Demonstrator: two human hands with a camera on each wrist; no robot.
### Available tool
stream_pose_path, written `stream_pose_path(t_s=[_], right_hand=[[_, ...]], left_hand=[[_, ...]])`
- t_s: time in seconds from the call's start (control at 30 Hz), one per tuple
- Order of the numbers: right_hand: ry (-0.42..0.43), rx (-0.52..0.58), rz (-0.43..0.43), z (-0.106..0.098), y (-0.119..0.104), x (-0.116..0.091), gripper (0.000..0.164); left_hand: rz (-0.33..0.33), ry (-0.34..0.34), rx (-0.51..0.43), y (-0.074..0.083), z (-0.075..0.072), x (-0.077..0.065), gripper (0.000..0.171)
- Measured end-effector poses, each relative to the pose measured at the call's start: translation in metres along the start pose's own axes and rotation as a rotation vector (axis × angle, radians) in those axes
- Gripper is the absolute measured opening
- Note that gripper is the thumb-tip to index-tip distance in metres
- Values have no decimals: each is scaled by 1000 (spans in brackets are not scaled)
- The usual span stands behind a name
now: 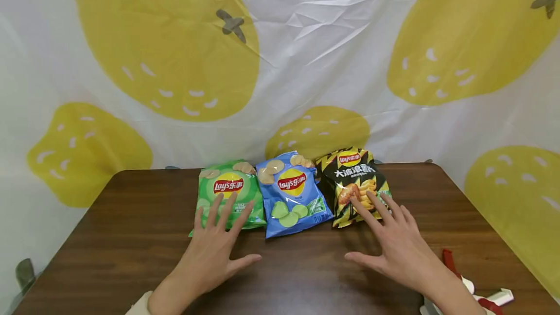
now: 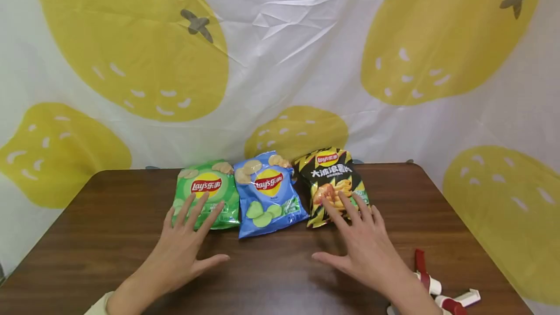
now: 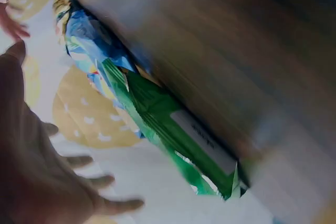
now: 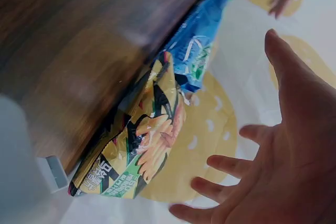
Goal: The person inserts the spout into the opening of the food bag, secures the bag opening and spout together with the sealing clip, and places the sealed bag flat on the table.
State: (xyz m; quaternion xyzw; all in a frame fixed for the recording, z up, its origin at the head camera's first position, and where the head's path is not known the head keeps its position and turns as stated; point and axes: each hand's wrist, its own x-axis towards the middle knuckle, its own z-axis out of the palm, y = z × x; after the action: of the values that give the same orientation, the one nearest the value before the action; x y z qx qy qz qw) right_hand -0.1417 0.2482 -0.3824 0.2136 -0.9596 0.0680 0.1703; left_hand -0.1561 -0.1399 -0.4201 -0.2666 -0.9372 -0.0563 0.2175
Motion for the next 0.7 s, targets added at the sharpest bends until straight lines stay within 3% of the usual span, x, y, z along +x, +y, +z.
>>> stream_pose_path(t_s=[0.27,0.5,0.7], right_hand=[[-12,137,111,-16,18,-12,100],[-28,208,185,-24,44,-25,90],[-100,295,237,-30,63,-25,83]], left_hand=[[118,-11,-237,9,-2,6,87],[131,-1,-350,17,-12,28,65],[121,-36,-441,25,-17,49,52]])
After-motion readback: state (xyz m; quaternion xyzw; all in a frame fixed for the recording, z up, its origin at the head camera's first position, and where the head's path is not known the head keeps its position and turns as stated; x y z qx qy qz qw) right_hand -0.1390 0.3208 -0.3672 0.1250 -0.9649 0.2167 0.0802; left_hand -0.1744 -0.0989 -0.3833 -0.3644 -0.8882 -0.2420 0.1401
